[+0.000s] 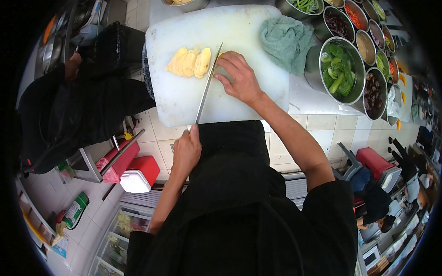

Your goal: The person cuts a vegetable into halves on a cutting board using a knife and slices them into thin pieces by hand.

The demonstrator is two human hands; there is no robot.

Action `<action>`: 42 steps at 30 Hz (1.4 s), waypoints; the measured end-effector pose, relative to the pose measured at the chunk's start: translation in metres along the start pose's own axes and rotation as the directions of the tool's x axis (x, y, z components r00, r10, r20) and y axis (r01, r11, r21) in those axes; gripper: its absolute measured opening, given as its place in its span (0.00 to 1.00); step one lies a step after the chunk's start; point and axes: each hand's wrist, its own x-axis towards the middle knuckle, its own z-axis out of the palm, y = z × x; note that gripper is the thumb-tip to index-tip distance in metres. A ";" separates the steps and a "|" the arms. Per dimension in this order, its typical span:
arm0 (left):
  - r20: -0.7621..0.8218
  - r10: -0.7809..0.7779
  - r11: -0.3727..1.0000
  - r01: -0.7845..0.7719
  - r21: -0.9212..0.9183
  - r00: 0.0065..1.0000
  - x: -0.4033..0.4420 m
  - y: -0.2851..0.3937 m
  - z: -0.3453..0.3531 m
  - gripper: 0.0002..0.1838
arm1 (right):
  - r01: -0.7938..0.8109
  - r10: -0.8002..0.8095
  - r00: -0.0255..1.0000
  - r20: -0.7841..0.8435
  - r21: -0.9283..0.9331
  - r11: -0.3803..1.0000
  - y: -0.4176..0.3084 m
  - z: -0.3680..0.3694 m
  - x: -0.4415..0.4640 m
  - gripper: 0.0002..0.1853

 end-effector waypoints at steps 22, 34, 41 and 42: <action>0.028 -0.037 0.997 0.038 -0.064 0.999 0.010 0.002 -0.007 0.34 | -0.064 0.064 0.988 -0.141 0.001 0.998 0.000 0.006 0.007 0.11; 0.123 -0.124 0.990 0.132 -0.057 0.985 0.005 0.002 -0.014 0.36 | -0.163 0.165 0.978 -0.124 0.032 0.986 -0.001 0.007 0.011 0.10; 0.135 -0.136 0.984 0.149 -0.095 0.981 0.005 0.007 -0.021 0.37 | -0.184 0.193 0.974 -0.118 0.084 0.979 0.003 0.006 0.012 0.09; 0.128 -0.123 0.987 0.135 -0.091 0.984 0.007 0.006 -0.019 0.37 | -0.177 0.185 0.976 -0.115 0.079 0.981 0.003 0.005 0.012 0.09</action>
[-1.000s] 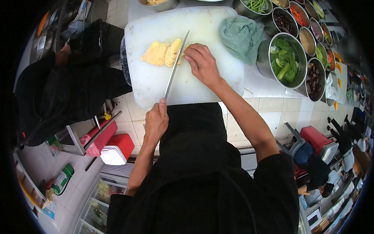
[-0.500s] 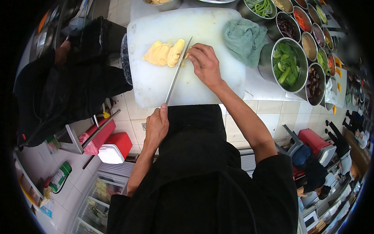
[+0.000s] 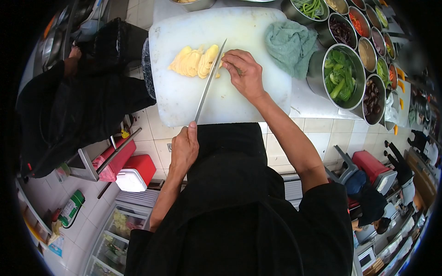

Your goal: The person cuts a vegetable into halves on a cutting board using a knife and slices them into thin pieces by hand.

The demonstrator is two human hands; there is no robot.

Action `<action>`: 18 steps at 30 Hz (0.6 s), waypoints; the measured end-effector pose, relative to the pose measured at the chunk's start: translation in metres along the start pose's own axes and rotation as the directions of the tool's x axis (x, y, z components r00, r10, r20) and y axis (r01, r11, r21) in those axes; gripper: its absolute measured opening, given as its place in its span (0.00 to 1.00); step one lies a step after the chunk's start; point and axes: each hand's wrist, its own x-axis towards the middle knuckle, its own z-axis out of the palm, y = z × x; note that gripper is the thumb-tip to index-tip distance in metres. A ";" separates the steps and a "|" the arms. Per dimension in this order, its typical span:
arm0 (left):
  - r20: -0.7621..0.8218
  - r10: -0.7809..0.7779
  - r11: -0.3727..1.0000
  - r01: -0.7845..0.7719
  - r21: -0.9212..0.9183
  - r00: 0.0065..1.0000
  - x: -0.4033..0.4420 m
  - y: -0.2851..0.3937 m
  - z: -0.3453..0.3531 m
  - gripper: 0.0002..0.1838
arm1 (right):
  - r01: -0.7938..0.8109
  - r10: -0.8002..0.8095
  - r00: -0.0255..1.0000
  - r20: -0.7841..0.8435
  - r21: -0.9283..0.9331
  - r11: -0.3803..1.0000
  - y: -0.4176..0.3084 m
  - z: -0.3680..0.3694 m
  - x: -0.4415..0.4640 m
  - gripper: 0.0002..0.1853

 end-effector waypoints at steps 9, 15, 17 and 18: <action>-0.047 0.049 0.999 -0.050 -0.013 0.998 -0.002 0.013 -0.006 0.35 | 0.009 -0.009 1.000 0.013 -0.014 1.000 0.003 0.000 -0.001 0.09; -0.006 0.013 1.000 -0.013 0.009 1.000 -0.006 0.018 -0.008 0.36 | 0.027 -0.027 1.000 -0.007 -0.006 1.000 0.002 0.000 0.000 0.08; -0.008 0.018 1.000 -0.018 0.006 1.000 -0.007 0.016 -0.008 0.36 | 0.024 -0.024 1.000 -0.012 -0.005 1.000 0.001 0.000 0.000 0.08; -0.007 0.025 1.000 -0.025 0.007 1.000 -0.008 0.014 -0.007 0.36 | 0.022 -0.022 1.000 -0.015 0.000 1.000 0.001 0.001 0.000 0.08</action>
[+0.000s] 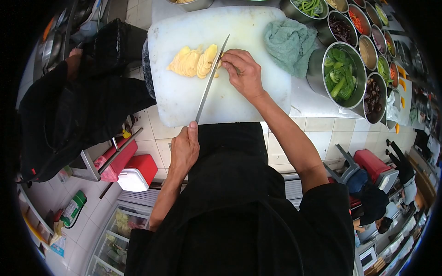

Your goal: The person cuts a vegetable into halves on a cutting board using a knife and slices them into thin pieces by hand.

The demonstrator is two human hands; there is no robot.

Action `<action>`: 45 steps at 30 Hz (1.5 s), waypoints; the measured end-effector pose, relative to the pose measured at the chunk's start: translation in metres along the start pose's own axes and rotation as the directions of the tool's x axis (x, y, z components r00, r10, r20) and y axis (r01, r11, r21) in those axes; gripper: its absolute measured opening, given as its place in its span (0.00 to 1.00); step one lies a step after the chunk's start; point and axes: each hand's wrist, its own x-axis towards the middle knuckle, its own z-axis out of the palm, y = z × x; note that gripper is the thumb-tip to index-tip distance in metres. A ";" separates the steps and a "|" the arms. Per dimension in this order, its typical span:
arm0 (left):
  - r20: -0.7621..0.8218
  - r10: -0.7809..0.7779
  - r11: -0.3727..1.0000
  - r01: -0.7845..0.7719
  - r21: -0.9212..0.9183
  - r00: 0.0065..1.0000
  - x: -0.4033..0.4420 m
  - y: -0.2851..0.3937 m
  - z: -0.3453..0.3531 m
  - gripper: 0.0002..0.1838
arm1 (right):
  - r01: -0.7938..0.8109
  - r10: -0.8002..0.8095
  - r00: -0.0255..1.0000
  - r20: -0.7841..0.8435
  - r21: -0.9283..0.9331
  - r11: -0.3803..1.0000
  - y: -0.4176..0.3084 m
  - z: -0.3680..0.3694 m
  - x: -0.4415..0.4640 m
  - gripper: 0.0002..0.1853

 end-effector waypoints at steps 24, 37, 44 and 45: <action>-0.038 0.005 0.999 -0.003 0.049 0.999 0.015 -0.006 0.006 0.35 | -0.001 0.001 1.000 -0.003 -0.016 1.000 -0.001 0.001 0.002 0.09; -0.062 0.081 0.997 -0.080 0.009 0.995 0.007 0.000 0.002 0.34 | -0.036 0.036 0.999 -0.028 0.017 0.999 0.001 0.002 -0.003 0.08; -0.056 0.065 0.997 -0.062 0.052 0.996 0.003 -0.008 0.002 0.32 | -0.035 0.036 0.999 -0.033 0.020 0.999 0.001 0.003 -0.002 0.09; -0.053 0.058 0.996 -0.054 0.073 0.997 -0.003 -0.013 0.002 0.32 | -0.034 0.035 0.999 -0.030 0.020 0.999 0.001 0.003 -0.002 0.09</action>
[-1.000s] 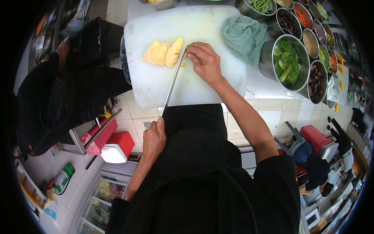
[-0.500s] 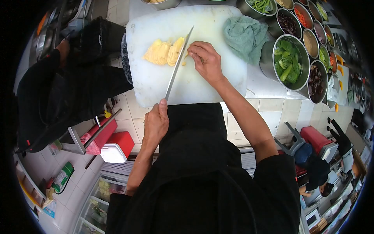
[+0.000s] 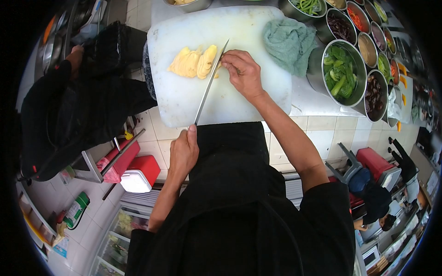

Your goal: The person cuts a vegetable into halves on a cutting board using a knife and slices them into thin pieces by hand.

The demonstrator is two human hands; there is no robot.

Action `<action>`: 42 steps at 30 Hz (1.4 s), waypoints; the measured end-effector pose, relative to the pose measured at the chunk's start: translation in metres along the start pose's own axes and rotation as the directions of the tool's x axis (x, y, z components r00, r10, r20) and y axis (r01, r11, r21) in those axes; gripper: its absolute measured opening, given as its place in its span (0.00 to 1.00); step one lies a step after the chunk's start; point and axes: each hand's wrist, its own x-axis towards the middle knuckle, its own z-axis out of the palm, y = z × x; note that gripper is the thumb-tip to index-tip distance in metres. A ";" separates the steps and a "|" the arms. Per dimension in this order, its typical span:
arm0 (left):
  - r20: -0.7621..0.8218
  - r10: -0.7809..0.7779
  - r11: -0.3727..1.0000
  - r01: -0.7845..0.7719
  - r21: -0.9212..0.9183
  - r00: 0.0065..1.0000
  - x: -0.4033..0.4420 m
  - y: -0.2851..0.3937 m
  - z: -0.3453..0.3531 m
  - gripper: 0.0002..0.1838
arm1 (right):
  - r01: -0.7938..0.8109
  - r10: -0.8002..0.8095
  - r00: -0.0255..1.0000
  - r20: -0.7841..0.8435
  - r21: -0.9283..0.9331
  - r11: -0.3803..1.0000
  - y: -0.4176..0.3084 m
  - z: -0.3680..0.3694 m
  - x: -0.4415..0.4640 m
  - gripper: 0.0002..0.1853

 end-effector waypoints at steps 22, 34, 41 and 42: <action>-0.028 0.045 0.997 -0.046 -0.054 0.999 0.015 0.010 0.005 0.33 | -0.004 0.004 1.000 -0.017 0.009 1.000 0.001 0.001 -0.002 0.09; 0.067 -0.033 0.999 0.036 -0.038 0.997 0.015 0.011 -0.004 0.35 | -0.019 0.019 1.000 -0.022 -0.002 1.000 -0.001 0.000 -0.002 0.09; 0.068 -0.038 0.997 0.034 0.067 0.997 -0.008 -0.014 -0.005 0.32 | -0.018 0.018 0.999 -0.027 0.027 0.999 0.000 0.001 -0.002 0.09; 0.060 -0.025 0.997 0.021 0.071 0.998 -0.006 -0.016 -0.001 0.32 | -0.028 0.028 0.999 -0.023 0.019 0.999 0.000 0.000 -0.001 0.09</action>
